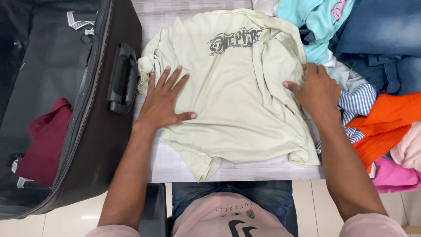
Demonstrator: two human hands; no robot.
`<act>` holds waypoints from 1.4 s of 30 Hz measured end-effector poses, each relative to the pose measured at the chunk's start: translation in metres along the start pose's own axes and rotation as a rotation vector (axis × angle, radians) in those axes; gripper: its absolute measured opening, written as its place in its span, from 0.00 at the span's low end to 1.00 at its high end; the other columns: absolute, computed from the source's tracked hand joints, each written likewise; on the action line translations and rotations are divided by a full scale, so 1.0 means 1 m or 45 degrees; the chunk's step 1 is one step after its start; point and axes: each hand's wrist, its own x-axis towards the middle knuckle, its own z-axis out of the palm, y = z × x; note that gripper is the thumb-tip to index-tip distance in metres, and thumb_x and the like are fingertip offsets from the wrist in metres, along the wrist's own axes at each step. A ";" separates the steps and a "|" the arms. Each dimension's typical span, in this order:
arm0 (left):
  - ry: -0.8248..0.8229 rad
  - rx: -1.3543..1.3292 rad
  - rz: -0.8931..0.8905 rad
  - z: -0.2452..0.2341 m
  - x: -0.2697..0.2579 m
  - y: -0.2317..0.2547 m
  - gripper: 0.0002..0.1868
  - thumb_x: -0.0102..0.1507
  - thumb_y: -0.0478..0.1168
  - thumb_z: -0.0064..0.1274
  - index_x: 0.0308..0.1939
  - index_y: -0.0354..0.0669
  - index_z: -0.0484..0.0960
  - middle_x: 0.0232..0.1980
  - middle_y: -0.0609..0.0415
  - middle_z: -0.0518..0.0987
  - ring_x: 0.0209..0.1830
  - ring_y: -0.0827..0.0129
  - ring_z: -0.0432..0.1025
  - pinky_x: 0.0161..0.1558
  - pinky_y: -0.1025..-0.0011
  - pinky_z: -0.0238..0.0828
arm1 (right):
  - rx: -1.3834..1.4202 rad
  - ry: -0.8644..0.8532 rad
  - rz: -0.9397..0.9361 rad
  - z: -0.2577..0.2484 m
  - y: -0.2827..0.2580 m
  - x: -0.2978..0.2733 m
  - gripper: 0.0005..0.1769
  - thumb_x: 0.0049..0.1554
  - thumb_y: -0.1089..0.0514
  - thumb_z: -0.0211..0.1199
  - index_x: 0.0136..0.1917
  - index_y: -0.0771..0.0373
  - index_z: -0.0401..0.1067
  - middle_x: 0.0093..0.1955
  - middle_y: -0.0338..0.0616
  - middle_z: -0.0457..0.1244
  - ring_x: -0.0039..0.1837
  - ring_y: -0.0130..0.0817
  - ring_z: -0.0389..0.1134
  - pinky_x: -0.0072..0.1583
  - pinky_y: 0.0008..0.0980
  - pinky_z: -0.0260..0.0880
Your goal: The person folds a maroon polo shirt and places it into an open suitcase. The person then picks up a light green long-sleeved shirt, lays it flat, and begins folding it.
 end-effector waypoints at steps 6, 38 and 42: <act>0.023 -0.209 -0.080 -0.011 -0.013 -0.022 0.68 0.41 0.75 0.66 0.78 0.49 0.59 0.84 0.48 0.48 0.83 0.48 0.37 0.74 0.39 0.43 | 0.466 -0.359 0.137 -0.008 0.034 0.003 0.22 0.52 0.41 0.75 0.51 0.57 0.80 0.41 0.48 0.70 0.43 0.47 0.71 0.48 0.47 0.69; 0.140 -0.457 0.396 0.038 0.228 0.160 0.40 0.59 0.54 0.65 0.70 0.50 0.62 0.58 0.46 0.78 0.56 0.51 0.74 0.52 0.55 0.72 | 1.346 -0.030 0.001 -0.065 0.066 -0.002 0.15 0.61 0.60 0.69 0.59 0.68 0.72 0.53 0.39 0.68 0.52 0.21 0.67 0.54 0.23 0.69; -0.155 -0.161 0.352 0.048 0.247 0.161 0.35 0.57 0.59 0.66 0.63 0.53 0.71 0.47 0.48 0.82 0.51 0.50 0.76 0.50 0.52 0.71 | 1.007 -0.161 0.059 -0.095 0.068 -0.007 0.33 0.50 0.54 0.76 0.65 0.66 0.72 0.54 0.44 0.71 0.52 0.26 0.71 0.54 0.28 0.73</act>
